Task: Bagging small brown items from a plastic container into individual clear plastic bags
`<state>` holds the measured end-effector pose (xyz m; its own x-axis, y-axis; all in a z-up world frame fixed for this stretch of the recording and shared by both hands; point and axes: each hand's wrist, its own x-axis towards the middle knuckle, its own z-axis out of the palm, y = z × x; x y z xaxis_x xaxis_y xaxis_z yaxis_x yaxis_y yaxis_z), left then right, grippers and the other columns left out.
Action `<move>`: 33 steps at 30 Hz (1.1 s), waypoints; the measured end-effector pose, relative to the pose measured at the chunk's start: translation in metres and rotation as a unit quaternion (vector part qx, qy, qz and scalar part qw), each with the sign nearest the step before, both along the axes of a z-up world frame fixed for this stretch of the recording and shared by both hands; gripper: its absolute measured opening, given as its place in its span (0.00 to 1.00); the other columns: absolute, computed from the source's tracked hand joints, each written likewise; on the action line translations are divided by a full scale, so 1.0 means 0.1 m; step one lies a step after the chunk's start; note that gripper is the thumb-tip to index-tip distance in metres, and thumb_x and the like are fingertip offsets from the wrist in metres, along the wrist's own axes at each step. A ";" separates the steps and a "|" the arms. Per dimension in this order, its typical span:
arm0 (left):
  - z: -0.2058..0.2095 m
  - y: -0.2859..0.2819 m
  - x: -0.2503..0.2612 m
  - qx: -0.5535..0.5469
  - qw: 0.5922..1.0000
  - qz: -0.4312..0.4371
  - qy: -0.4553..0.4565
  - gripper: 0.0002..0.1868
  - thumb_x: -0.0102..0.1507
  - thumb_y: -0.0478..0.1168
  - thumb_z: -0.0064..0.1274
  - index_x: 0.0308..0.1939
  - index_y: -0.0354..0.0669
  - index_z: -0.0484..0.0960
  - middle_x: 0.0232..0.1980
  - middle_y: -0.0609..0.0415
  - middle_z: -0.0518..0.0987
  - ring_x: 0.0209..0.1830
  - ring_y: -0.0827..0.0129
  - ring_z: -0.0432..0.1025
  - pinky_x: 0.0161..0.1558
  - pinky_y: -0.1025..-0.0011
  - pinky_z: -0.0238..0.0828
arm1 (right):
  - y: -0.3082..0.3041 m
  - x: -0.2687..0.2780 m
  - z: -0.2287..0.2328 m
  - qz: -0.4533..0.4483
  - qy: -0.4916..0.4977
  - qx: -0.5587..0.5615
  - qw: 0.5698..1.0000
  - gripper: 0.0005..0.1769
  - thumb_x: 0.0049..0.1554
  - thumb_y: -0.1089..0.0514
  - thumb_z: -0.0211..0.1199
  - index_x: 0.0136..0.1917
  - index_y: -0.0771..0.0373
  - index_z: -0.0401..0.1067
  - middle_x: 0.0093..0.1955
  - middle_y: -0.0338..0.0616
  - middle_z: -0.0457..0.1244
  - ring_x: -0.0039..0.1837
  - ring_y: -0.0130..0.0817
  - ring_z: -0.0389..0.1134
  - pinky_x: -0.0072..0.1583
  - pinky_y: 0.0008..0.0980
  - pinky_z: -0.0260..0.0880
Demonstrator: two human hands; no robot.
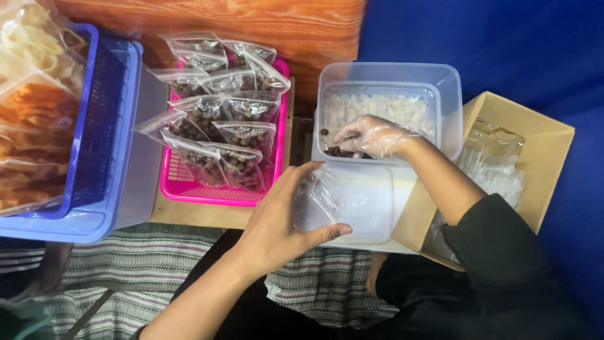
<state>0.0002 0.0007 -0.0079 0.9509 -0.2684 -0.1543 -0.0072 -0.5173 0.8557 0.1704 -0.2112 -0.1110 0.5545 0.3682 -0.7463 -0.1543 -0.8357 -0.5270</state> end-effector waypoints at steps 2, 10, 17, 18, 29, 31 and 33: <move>0.00 0.00 -0.01 0.007 1.000 -0.001 -0.001 0.49 0.50 0.61 0.68 0.69 0.48 0.65 0.58 0.55 0.75 0.60 0.63 0.73 0.58 0.62 0.70 | -0.02 0.02 -0.16 -0.065 0.014 0.064 0.996 0.16 0.58 0.63 0.66 0.59 0.55 0.81 0.46 0.34 0.69 0.45 0.26 0.68 0.52 0.24 0.68; -0.02 0.00 -0.01 0.005 1.000 -0.009 -0.009 0.49 0.50 0.61 0.68 0.69 0.45 0.65 0.58 0.53 0.75 0.61 0.62 0.73 0.60 0.62 0.70 | -0.04 0.00 -0.35 0.072 -0.022 0.071 0.995 0.22 0.57 0.56 0.65 0.65 0.50 0.76 0.69 0.35 0.68 0.71 0.30 0.67 0.72 0.31 0.63; 0.03 0.00 0.01 -0.001 0.999 -0.005 0.040 0.50 0.50 0.61 0.67 0.70 0.46 0.65 0.61 0.54 0.75 0.61 0.64 0.73 0.58 0.62 0.72 | 0.04 -0.04 -0.03 0.077 0.033 0.028 0.996 0.23 0.61 0.49 0.59 0.70 0.47 0.70 0.76 0.34 0.62 0.77 0.32 0.62 0.75 0.36 0.59; 0.03 0.00 0.00 0.000 0.999 -0.004 0.041 0.50 0.50 0.61 0.67 0.70 0.46 0.65 0.61 0.54 0.75 0.61 0.64 0.73 0.58 0.62 0.72 | 0.06 -0.03 0.04 0.078 0.034 0.029 0.996 0.23 0.61 0.49 0.59 0.70 0.47 0.70 0.76 0.34 0.62 0.77 0.32 0.62 0.75 0.36 0.59; 0.01 0.01 0.01 -0.007 0.999 -0.005 0.049 0.50 0.49 0.61 0.67 0.70 0.50 0.65 0.60 0.56 0.75 0.60 0.64 0.73 0.59 0.63 0.71 | 0.02 -0.13 0.34 -0.097 0.056 0.087 0.990 0.20 0.61 0.58 0.61 0.66 0.58 0.77 0.56 0.41 0.73 0.59 0.28 0.71 0.61 0.27 0.70; 0.01 0.01 0.01 -0.007 0.999 -0.007 0.042 0.50 0.50 0.61 0.67 0.70 0.48 0.65 0.58 0.55 0.76 0.59 0.64 0.73 0.58 0.63 0.71 | -0.01 -0.12 0.27 -0.179 0.088 0.128 0.972 0.18 0.61 0.57 0.62 0.63 0.62 0.76 0.56 0.46 0.71 0.53 0.31 0.69 0.52 0.24 0.68; -0.01 0.00 0.00 -0.006 0.999 -0.009 0.036 0.50 0.50 0.61 0.67 0.70 0.47 0.65 0.57 0.55 0.76 0.58 0.64 0.74 0.57 0.63 0.71 | -0.07 -0.13 0.19 -0.258 0.121 0.169 0.944 0.18 0.60 0.55 0.63 0.60 0.66 0.76 0.56 0.52 0.69 0.46 0.33 0.68 0.43 0.21 0.67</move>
<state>0.0006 0.0011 -0.0087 0.9325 -0.2869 -0.2192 0.0462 -0.5073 0.8605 0.1571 -0.2177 -0.0918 0.5542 0.3347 -0.7621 -0.6444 -0.4070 -0.6473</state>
